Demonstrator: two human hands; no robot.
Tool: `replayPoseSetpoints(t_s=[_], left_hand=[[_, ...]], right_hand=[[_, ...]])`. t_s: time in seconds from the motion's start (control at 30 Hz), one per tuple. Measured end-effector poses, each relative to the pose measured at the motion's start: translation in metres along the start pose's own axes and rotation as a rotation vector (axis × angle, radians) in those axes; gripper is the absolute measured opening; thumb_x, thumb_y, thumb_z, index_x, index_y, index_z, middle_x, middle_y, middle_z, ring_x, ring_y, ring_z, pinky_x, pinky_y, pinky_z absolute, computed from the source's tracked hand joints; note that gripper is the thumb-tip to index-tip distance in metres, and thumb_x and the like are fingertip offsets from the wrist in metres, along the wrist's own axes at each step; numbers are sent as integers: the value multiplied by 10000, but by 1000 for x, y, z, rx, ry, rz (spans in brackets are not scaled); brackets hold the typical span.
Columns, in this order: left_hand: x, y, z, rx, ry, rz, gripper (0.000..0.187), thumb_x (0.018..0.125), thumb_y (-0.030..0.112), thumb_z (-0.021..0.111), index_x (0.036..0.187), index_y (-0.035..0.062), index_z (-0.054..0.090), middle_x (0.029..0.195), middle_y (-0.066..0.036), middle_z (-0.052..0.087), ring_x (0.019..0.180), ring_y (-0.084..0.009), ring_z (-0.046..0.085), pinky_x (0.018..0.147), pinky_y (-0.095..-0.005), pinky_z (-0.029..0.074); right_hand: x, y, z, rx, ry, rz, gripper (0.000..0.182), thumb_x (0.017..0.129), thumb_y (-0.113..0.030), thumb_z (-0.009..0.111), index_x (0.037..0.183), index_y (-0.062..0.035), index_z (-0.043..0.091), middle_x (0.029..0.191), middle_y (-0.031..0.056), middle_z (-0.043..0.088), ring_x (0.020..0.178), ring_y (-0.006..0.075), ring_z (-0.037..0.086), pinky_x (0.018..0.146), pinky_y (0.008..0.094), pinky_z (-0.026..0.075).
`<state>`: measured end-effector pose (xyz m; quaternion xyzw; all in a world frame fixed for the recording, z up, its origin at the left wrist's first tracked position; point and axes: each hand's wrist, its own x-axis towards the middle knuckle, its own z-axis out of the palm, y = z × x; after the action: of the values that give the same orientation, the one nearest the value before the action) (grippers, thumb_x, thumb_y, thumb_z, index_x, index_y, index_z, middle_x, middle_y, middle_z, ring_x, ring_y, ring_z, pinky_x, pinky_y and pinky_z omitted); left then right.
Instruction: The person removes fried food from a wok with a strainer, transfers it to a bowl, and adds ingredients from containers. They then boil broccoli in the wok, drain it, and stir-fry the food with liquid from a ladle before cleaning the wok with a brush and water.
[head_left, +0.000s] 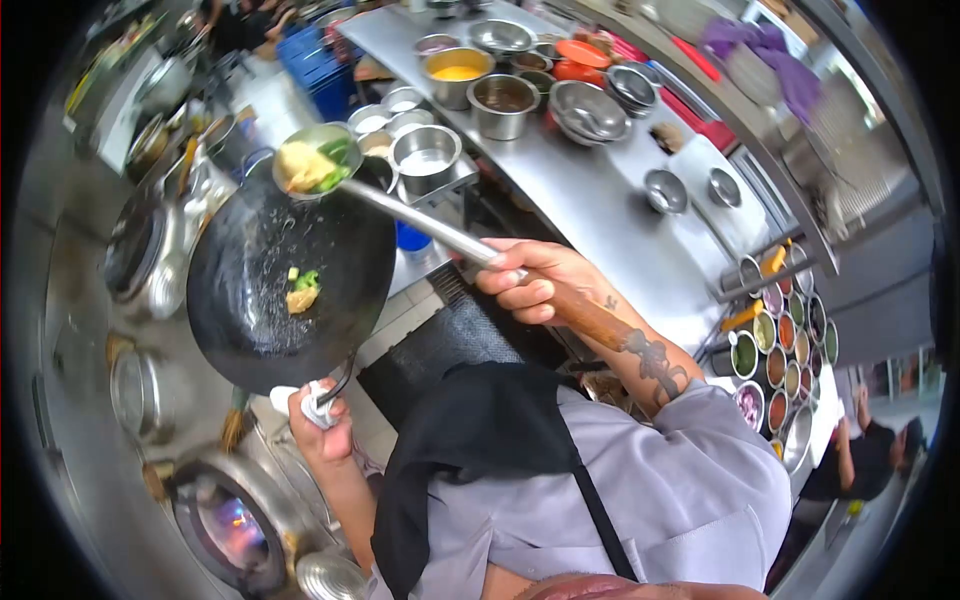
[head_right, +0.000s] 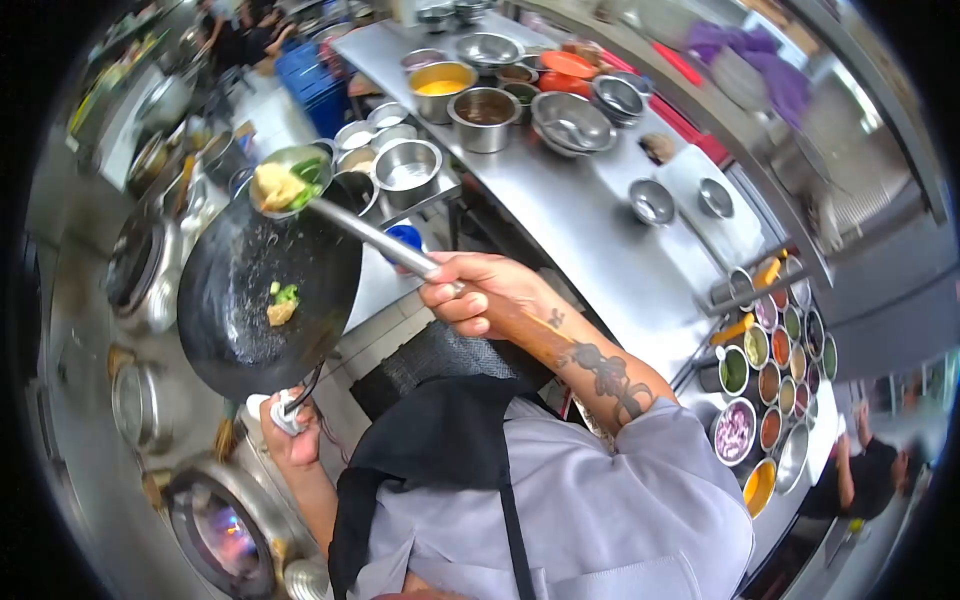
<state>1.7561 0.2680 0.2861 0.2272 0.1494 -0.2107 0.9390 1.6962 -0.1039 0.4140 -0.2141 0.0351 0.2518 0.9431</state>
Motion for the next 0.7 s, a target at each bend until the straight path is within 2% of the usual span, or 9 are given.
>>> replayPoseSetpoints(t_s=[0.03,0.07,0.23,0.33,0.53,0.57,0.6,0.67,0.7], left_hand=[[4,-3,5,-5,-25,-29,116,846,127,558,898,33,517,807,-120,563,751,-203,554,448,-267,427],[7,-8,15,10,-39,-50,116,846,127,558,898,33,517,807,-120,563,751,-203,554,448,-267,427],[18,-41,46,-7,-20,-115,94,834,110,560,868,32,518,808,-106,557,782,-208,552,445,-272,426],[21,-58,57,-19,-35,-134,91,833,109,559,852,28,521,805,-102,561,773,-208,553,446,-274,431],[21,-94,87,36,-19,-146,96,835,122,561,851,33,528,789,-124,563,716,-201,559,445,-276,445],[23,-98,88,49,-23,-156,103,833,124,565,865,34,526,792,-130,566,697,-196,560,445,-275,447],[23,-102,91,64,-24,-167,112,832,127,569,879,35,523,796,-136,570,678,-192,560,446,-275,449],[23,-111,100,82,2,-156,138,825,122,572,916,36,513,807,-138,575,665,-189,563,450,-274,452],[24,-115,101,97,-11,-170,150,826,124,570,931,37,508,809,-138,577,668,-190,564,452,-275,453]], right_hand=[[-19,-9,-5,-30,56,-63,447,929,-86,425,1356,-8,318,752,14,423,429,27,382,355,201,369],[-39,-18,-11,1,34,-118,397,909,-76,481,1287,-65,363,740,20,439,445,39,398,363,213,358],[-114,-58,-52,-299,584,-497,693,864,-7,509,1444,-52,133,713,46,459,435,100,432,366,267,372],[-122,-90,-115,-734,909,-562,662,817,-11,528,1417,20,253,667,36,507,434,116,481,395,278,415],[-137,-150,-240,-1182,1203,-573,522,790,-25,526,1298,47,433,640,-1,486,420,102,479,401,265,424],[-137,-157,-254,-1301,1248,-538,514,787,-36,522,1279,81,434,669,83,561,452,169,544,439,312,465],[-136,-161,-264,-1302,1242,-538,514,787,-36,522,1279,81,434,669,83,561,452,169,544,439,312,465],[-135,-161,-272,-1678,1427,-568,600,754,-61,542,1305,118,384,805,299,627,715,390,652,653,426,521],[-136,-159,-270,-1711,1468,-580,598,738,-54,535,1294,117,394,906,373,582,893,456,605,779,452,494]])
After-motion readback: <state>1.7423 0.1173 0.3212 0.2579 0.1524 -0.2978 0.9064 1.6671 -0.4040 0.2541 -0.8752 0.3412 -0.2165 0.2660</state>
